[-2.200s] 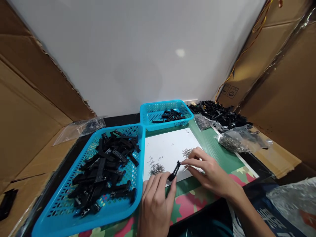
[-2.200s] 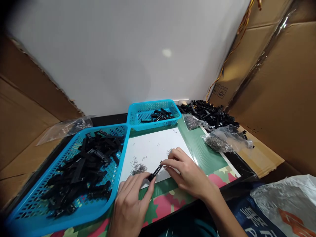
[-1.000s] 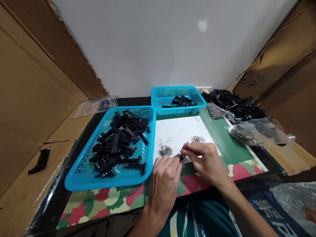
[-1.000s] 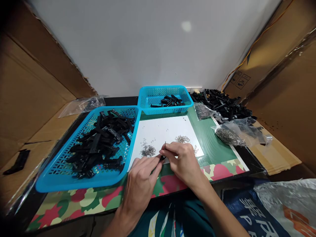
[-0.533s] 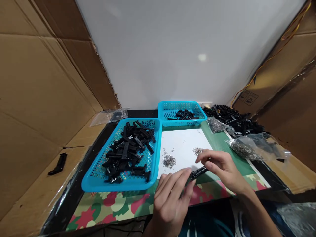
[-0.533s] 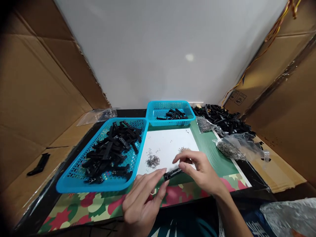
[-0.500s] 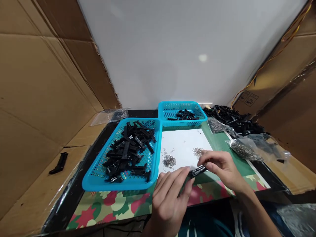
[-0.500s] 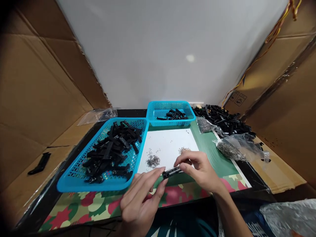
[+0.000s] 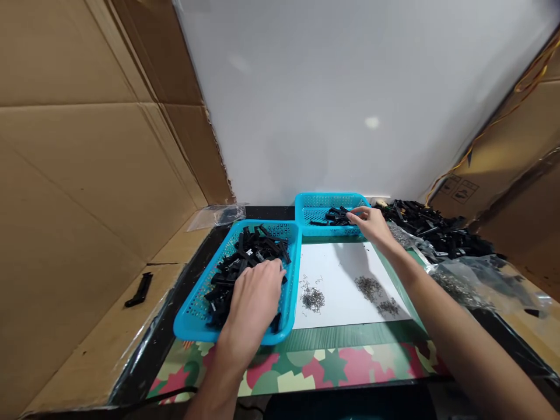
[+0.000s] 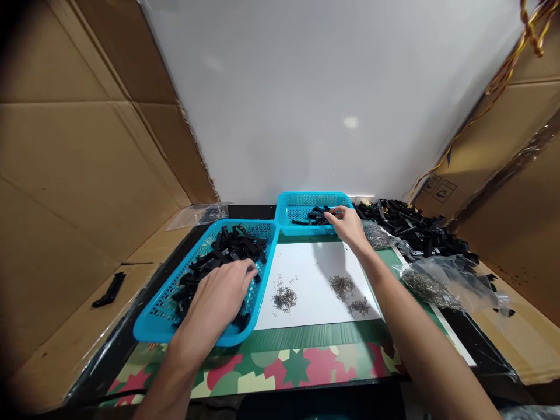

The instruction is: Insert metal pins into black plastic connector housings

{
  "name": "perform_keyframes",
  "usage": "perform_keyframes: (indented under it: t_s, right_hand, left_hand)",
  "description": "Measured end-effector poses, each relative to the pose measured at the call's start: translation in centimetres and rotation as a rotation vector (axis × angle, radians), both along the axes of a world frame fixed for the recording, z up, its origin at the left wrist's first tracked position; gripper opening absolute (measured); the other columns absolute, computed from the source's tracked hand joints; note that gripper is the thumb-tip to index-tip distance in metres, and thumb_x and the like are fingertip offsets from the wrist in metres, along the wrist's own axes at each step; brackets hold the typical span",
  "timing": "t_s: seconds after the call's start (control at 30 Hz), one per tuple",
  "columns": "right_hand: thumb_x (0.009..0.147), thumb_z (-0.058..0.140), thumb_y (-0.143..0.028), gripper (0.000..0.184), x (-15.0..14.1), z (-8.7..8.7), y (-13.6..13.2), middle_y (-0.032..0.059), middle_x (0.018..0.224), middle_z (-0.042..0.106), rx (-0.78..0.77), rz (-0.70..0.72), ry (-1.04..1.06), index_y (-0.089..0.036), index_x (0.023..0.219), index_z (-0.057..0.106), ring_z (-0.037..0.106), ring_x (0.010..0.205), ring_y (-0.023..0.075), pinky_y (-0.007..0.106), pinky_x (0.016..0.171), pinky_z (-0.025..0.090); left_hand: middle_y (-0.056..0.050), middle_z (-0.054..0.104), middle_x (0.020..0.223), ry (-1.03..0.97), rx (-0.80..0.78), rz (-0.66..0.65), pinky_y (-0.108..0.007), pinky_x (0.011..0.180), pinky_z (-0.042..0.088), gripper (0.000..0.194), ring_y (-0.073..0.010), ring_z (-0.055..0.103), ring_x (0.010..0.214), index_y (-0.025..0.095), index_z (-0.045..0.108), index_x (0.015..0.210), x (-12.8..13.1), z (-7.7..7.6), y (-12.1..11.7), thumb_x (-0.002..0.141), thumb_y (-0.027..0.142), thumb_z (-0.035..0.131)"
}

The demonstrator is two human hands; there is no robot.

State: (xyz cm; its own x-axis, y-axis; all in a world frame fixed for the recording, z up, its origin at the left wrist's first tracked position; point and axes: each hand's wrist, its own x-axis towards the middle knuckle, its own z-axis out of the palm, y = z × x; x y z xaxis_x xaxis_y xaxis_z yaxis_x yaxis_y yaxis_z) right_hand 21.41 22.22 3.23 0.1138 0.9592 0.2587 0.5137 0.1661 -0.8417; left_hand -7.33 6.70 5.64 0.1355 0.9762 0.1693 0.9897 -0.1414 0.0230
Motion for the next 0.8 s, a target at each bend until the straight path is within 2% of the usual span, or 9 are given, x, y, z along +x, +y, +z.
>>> perform_keyframes:
  t_s: [0.07,0.13,0.27,0.4,0.53,0.6,0.67,0.8]
  right_hand:
    - [0.084,0.072,-0.043,0.043,0.0,0.3,-0.2,0.0096,0.082,0.071,0.01,-0.006,-0.051,-0.009,0.11,0.076,0.062,0.075,0.0221,0.033,0.066,0.041]
    - [0.087,0.069,-0.043,0.041,0.2,0.7,-1.6,0.0073,0.082,0.069,0.02,0.027,-0.1,-0.012,0.112,0.077,0.058,0.073,0.0205,0.033,0.066,0.039]
    - [0.092,0.067,-0.043,0.03,1.3,1.0,-5.3,0.0031,0.069,0.062,-0.038,0.205,-0.218,-0.017,0.091,0.081,0.05,0.062,0.017,0.033,0.061,0.033]
    - [0.09,0.071,-0.034,0.02,2.1,-0.2,-7.5,0.0074,0.077,0.073,-0.126,0.303,-0.303,-0.018,0.084,0.082,0.06,0.069,0.0206,0.032,0.064,0.038]
    - [0.089,0.071,-0.028,0.016,1.1,-2.2,-7.3,0.0109,0.09,0.08,-0.166,0.331,-0.298,-0.017,0.086,0.082,0.067,0.079,0.0235,0.032,0.07,0.042]
    - [0.089,0.072,-0.031,0.017,0.3,-3.0,-6.9,0.0096,0.085,0.079,-0.179,0.337,-0.285,-0.017,0.087,0.082,0.066,0.076,0.0225,0.032,0.068,0.041]
    - [0.087,0.075,-0.03,0.014,-0.5,-3.7,-6.5,0.0058,0.074,0.074,-0.188,0.343,-0.269,-0.018,0.086,0.081,0.061,0.069,0.0201,0.031,0.065,0.038]
    - [0.08,0.077,-0.022,0.004,-0.9,-4.3,-6.1,0.0004,0.066,0.064,-0.203,0.371,-0.226,-0.018,0.081,0.077,0.054,0.063,0.0169,0.03,0.064,0.035]
  left_hand:
    - [-0.009,0.078,0.088,0.015,-0.053,-0.009,-0.034,0.066,0.042,0.008,-0.0315,0.077,0.084,0.021,0.07,0.099,0.2,0.0,0.3,0.102,0.023,0.063]
    - [-0.009,0.078,0.09,0.029,-0.107,-0.008,-0.033,0.064,0.041,0.004,-0.032,0.077,0.085,0.021,0.069,0.101,0.4,0.0,0.6,0.101,0.024,0.065]
    - [-0.01,0.077,0.09,0.053,-0.185,-0.005,-0.034,0.065,0.039,0.013,-0.0325,0.077,0.087,0.021,0.065,0.091,0.7,-0.2,1.0,0.103,0.021,0.058]
    - [-0.013,0.076,0.096,0.074,-0.217,-0.034,-0.036,0.071,0.04,0.021,-0.0345,0.075,0.096,0.021,0.061,0.088,0.8,-0.4,1.1,0.104,0.015,0.049]
    - [-0.011,0.074,0.093,0.084,-0.219,-0.042,-0.036,0.067,0.035,0.023,-0.0338,0.074,0.091,0.023,0.055,0.09,0.6,0.6,1.0,0.108,0.021,0.042]
    - [-0.007,0.073,0.086,0.015,-0.22,-0.005,-0.035,0.063,0.032,0.025,-0.0308,0.073,0.082,0.025,0.052,0.094,0.3,1.5,0.9,0.112,0.027,0.034]
    - [-0.003,0.071,0.082,-0.137,-0.222,0.045,-0.034,0.06,0.031,0.028,-0.0272,0.069,0.072,0.027,0.048,0.095,0.0,2.1,0.8,0.113,0.032,0.027]
    - [0.001,0.071,0.081,-0.458,-0.163,0.044,-0.032,0.059,0.034,0.028,-0.0208,0.06,0.06,0.027,0.046,0.092,-0.8,1.9,0.5,0.113,0.039,0.031]
